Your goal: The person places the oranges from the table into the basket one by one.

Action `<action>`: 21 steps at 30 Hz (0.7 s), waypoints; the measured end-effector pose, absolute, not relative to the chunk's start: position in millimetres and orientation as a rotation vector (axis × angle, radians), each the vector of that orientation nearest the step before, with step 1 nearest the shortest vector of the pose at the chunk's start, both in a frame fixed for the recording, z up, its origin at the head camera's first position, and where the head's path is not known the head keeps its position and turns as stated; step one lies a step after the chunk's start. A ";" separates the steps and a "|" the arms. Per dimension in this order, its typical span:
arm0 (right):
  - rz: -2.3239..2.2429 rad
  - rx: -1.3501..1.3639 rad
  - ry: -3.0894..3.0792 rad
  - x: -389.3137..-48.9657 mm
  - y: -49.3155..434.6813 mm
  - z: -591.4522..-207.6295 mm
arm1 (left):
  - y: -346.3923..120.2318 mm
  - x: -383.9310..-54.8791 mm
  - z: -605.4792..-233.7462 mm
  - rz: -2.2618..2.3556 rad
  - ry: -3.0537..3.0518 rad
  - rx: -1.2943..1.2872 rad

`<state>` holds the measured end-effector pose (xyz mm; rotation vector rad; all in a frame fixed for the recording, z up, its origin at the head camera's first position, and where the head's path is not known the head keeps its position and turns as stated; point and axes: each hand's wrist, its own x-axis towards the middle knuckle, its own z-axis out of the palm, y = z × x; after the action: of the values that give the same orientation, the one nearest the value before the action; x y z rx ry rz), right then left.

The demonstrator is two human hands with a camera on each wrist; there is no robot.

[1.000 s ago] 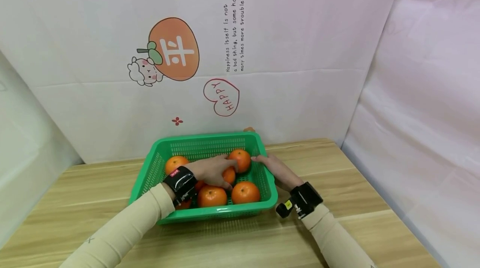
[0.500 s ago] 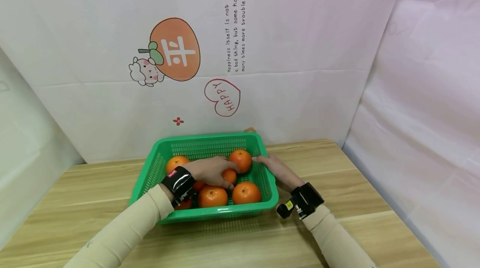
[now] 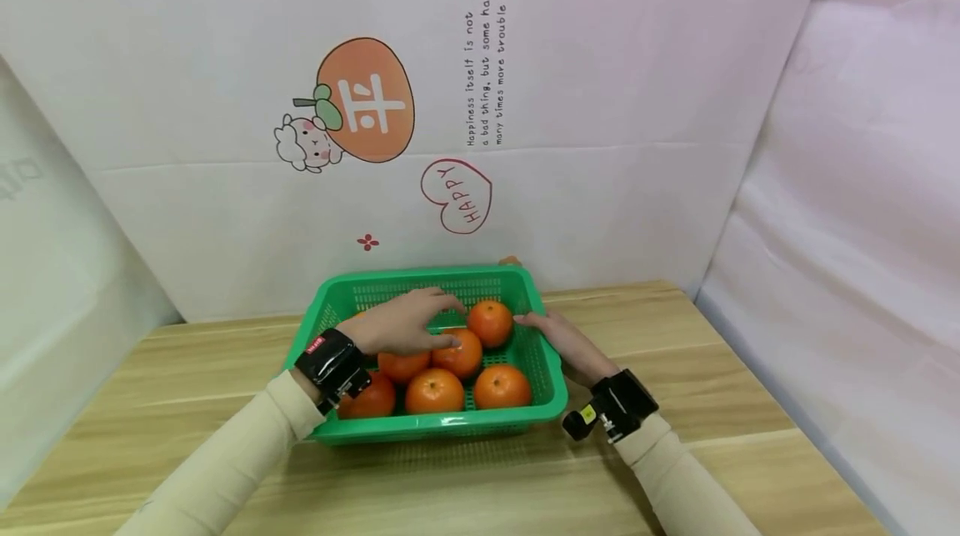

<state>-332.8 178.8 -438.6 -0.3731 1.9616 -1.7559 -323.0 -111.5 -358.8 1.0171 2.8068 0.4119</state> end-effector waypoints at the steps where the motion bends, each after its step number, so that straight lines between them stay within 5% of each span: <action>1: -1.756 -0.368 1.963 -332.7 179.4 -438.6 | -113.9 -321.8 -356.6 0.414 2.834 1.006; 21: -1.715 -0.234 2.245 -332.8 238.3 -416.3 | -176.6 -315.3 -325.6 0.531 3.459 1.163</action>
<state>-332.8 238.3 -416.3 -0.2341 2.2451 -1.7154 -315.3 -176.6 -325.6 1.1633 3.4592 0.5314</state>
